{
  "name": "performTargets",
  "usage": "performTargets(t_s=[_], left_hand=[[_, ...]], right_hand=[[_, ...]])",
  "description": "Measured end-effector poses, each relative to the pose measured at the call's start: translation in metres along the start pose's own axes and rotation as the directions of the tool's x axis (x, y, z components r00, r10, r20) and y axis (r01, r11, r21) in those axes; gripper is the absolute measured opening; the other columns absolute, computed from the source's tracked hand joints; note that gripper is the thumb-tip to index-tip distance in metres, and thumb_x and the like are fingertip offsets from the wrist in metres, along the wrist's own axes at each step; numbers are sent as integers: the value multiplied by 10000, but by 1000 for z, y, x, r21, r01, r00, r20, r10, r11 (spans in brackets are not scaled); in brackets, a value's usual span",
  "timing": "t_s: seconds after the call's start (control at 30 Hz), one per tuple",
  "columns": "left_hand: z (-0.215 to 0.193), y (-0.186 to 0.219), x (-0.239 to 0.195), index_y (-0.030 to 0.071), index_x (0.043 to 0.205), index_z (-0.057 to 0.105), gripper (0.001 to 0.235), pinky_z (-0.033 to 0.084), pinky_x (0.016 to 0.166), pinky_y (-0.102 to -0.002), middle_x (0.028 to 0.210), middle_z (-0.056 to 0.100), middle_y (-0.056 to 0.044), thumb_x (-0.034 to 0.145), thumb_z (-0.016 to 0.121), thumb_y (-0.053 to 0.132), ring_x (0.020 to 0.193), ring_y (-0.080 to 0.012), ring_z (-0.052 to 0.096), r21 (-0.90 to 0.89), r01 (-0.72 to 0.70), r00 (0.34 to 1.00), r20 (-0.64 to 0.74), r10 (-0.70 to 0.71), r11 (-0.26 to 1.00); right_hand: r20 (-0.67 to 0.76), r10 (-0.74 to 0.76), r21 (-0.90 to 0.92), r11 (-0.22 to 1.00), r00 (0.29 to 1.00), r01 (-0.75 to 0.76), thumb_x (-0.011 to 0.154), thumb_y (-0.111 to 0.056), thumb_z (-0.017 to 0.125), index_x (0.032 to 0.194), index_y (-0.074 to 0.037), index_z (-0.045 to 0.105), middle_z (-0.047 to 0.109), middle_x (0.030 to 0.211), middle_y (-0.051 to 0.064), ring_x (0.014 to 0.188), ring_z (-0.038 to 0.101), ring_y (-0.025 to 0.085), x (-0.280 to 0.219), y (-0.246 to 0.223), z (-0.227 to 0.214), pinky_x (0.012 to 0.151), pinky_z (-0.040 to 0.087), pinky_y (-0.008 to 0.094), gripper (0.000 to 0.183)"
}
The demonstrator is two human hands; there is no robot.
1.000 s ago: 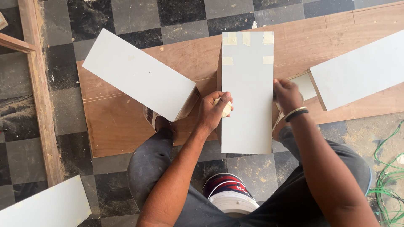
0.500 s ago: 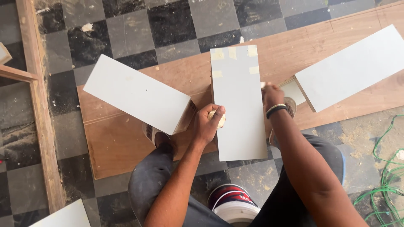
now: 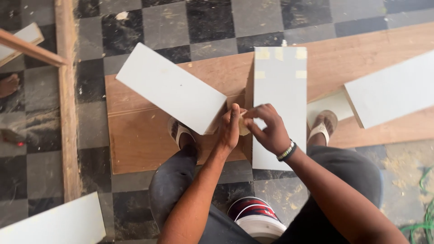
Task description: Applying putty and smoothing the joints and edges of white wooden furniture pieces in a workshop.
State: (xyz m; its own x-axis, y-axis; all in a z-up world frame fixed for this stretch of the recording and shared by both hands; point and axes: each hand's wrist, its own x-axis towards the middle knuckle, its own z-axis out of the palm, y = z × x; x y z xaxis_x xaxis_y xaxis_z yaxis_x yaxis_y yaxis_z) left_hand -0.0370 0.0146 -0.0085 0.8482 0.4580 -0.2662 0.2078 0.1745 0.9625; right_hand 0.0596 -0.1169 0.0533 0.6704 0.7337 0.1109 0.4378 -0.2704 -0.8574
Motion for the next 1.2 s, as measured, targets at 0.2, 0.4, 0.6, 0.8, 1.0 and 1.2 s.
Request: performTargets(t_s=[0.2, 0.4, 0.6, 0.8, 1.0, 1.2], left_hand=[[8, -3, 11, -60, 1191, 670, 962, 547, 904, -321, 1106, 704, -160, 987, 246, 780, 1082, -207, 667, -105, 117, 977, -169, -134, 988], [20, 26, 10, -45, 1451, 492, 940, 549, 869, -318, 1258, 628, -143, 970, 321, 745, 1090, -202, 626, -105, 57, 998, 19, -55, 993], [26, -5, 10, -76, 1333, 611, 888, 540, 759, -327, 1127, 699, -163, 1041, 329, 713, 942, -209, 670, -111, 58, 995, -71, -66, 992], [42, -10, -1, -38, 1340, 632, 940, 467, 1105, -400, 1407, 528, -239, 1085, 184, 748, 1313, -266, 551, 143, -282, 957, -26, 288, 949], [45, 27, -11, 14, 1475, 426, 977, 522, 1108, -446, 1546, 350, -227, 969, 256, 832, 1396, -315, 536, 25, -282, 959, 32, 281, 959], [55, 40, -20, -23, 1492, 449, 937, 487, 1141, -405, 1503, 478, -217, 987, 497, 765, 1389, -289, 535, 170, -344, 936, -8, 351, 923]], right_hand=[[258, -208, -89, 967, 944, 238, 751, -206, 849, 1255, -71, 673, 605, 1313, 142, 1189, 575, 336, 3, -5, -11, 975, 506, 438, 550], [215, -62, 22, 998, 975, 59, 844, -115, 760, 1388, -57, 541, 533, 1437, 175, 1249, 581, 360, 14, 7, -31, 955, 539, 401, 589], [248, 199, 540, 784, 948, -306, 1042, -148, 387, 1283, -13, 645, 733, 1099, 101, 1008, 689, 163, 4, 40, -30, 912, 560, 299, 378], [314, 265, 714, 567, 912, -411, 1089, -222, 362, 1074, 9, 659, 668, 929, 51, 805, 600, 119, 0, 49, -13, 712, 499, 293, 376], [431, 403, 701, 414, 807, -581, 1072, -288, 344, 1073, -51, 621, 659, 843, 32, 680, 613, 150, 0, 40, -6, 575, 503, 329, 365], [-5, 133, 205, 970, 991, -129, 1088, -273, 450, 1221, 9, 541, 700, 1016, 163, 875, 719, 284, 8, 25, -10, 747, 566, 397, 325]])
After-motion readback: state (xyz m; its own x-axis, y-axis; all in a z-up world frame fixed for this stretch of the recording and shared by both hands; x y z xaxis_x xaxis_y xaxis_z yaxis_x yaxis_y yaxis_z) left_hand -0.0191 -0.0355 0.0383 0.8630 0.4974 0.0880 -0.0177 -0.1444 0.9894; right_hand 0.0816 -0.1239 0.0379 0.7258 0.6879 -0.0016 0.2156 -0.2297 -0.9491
